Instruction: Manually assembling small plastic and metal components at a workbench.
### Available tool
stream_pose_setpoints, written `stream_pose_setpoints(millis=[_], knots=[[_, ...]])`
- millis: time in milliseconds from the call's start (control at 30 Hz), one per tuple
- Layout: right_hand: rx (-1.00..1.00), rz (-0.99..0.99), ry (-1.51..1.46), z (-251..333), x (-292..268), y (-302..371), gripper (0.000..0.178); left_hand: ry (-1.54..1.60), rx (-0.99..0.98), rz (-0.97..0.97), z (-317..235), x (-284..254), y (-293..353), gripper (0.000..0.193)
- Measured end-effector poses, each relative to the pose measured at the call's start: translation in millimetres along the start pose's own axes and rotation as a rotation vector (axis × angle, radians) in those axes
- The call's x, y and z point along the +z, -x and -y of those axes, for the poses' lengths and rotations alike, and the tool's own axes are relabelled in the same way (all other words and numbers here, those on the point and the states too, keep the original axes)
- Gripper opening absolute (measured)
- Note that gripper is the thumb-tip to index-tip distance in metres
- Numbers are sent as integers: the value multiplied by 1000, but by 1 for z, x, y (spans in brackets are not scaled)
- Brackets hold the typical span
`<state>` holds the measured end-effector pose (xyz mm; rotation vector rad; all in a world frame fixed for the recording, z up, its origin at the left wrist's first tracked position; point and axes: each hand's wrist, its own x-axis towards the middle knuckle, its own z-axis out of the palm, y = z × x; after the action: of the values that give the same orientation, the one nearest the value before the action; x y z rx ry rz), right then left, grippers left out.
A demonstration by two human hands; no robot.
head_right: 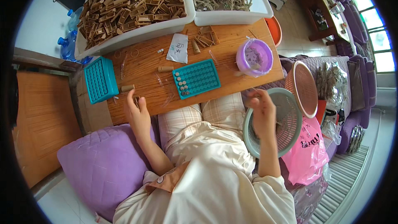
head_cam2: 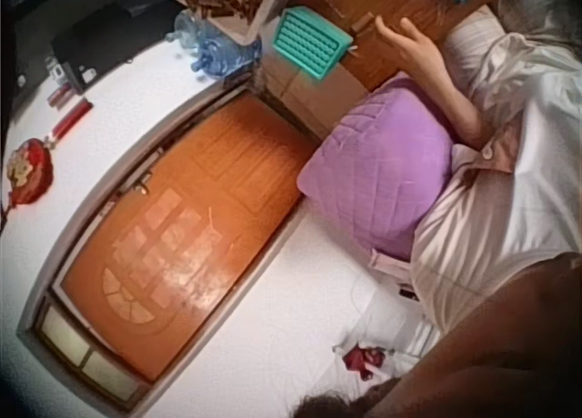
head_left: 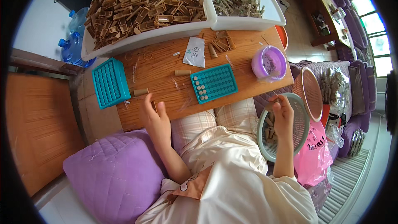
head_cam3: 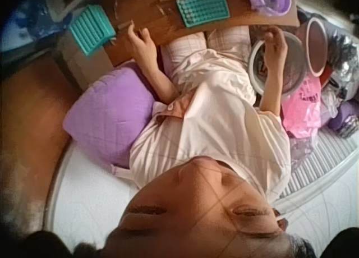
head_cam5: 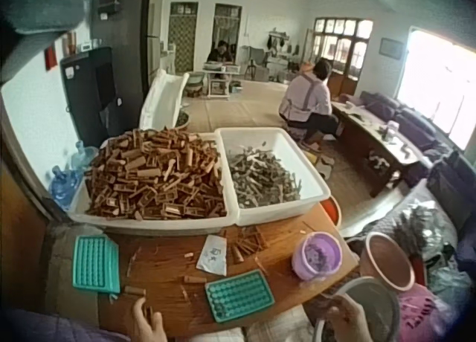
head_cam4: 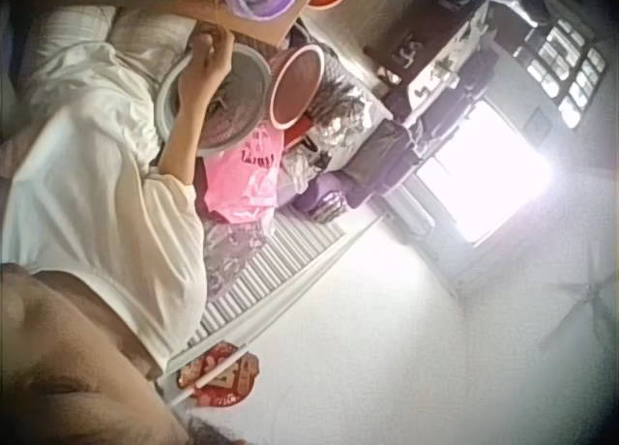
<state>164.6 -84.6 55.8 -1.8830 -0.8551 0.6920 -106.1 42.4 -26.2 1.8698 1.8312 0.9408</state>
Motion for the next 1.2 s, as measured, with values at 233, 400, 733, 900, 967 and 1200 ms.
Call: stream_pose_setpoints(millis=[233,400,733,900,967,1200], knots=[[357,640,1398,-47,-82,1,24,-474,-129,-28,24,14,-4,33],[-158,288,819,25,-38,-65,17,-266,-192,-5,35,17,-3,29],[-342,115,900,37,48,-307,34,86,-182,23,2,7,-5,28],[-705,-320,743,88,40,-321,24,420,-292,134,-1,6,-3,22],[-728,-435,291,114,37,-307,21,578,-384,153,-1,5,-1,21],[-719,-304,653,86,25,-304,30,749,-307,215,-9,9,0,12]])
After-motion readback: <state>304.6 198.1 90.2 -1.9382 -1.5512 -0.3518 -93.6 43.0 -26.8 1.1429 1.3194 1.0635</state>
